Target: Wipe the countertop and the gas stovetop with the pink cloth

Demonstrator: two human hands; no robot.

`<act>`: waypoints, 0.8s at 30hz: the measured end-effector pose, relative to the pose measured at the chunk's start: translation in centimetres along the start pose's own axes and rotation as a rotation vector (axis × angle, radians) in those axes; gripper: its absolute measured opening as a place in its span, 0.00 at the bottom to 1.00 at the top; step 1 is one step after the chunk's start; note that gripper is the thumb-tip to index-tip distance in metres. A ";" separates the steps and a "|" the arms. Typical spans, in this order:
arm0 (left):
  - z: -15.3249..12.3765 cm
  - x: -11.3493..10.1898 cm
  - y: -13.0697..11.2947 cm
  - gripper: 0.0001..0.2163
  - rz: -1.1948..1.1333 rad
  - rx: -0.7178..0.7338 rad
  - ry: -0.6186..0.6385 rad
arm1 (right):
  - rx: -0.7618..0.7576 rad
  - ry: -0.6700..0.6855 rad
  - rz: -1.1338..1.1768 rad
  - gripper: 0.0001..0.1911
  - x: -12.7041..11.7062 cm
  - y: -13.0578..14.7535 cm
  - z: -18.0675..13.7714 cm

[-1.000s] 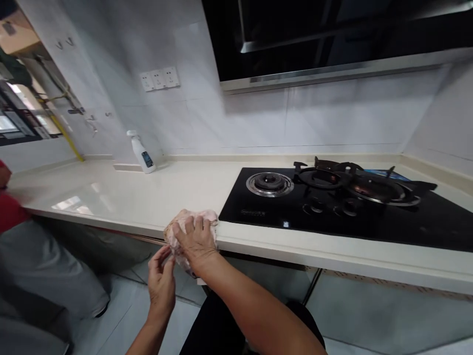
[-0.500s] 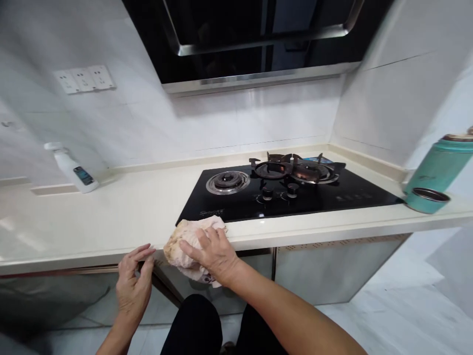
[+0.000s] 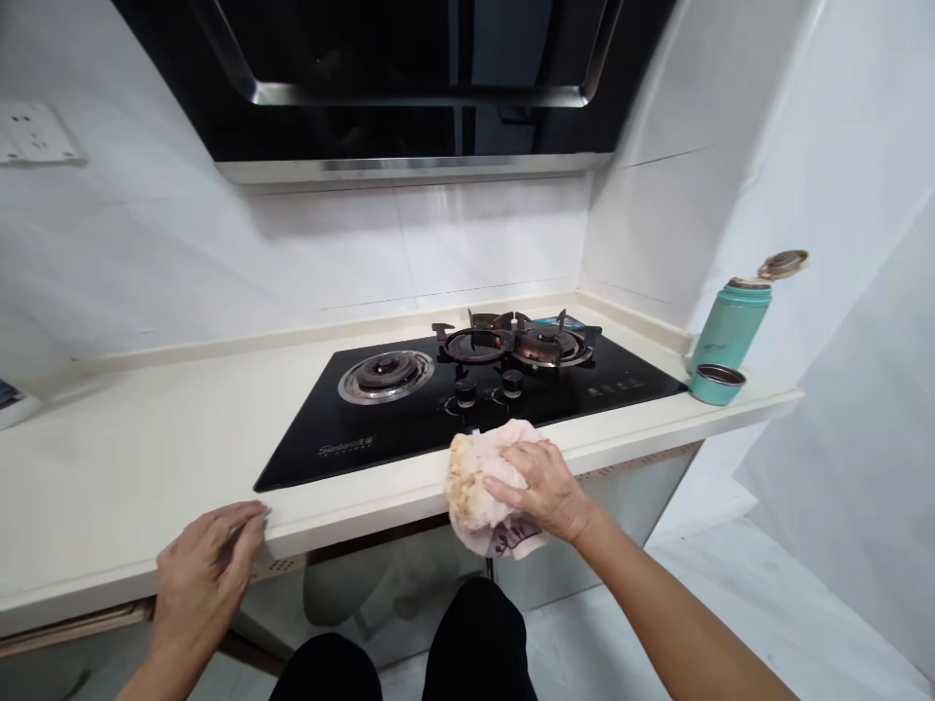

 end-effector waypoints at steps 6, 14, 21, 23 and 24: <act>-0.2 0.1 -0.9 0.10 0.137 0.041 -0.061 | 0.145 0.134 -0.085 0.22 -2.5 -9.5 -5.5; -0.6 0.4 -0.5 0.08 0.146 0.033 -0.110 | 0.456 0.311 -0.209 0.29 -6.7 -20.2 -10.5; -1.3 0.6 -0.4 0.08 0.097 0.027 -0.133 | 0.793 0.268 -0.221 0.30 -8.3 -19.2 -11.3; -1.3 0.6 -0.3 0.08 0.101 0.020 -0.141 | 0.899 0.237 -0.176 0.31 -8.7 -18.5 -11.2; -1.3 0.6 -0.3 0.09 0.101 0.019 -0.142 | 0.956 0.224 -0.143 0.32 -8.9 -18.4 -11.1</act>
Point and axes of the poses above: each hand's wrist, its own z-axis towards the middle knuckle, its own x-axis out of the palm, y = z × x, the point moved 8 cm from there along z, towards the middle knuckle, and after that the axes turned 9 degrees about x, right-handed, at the moved point
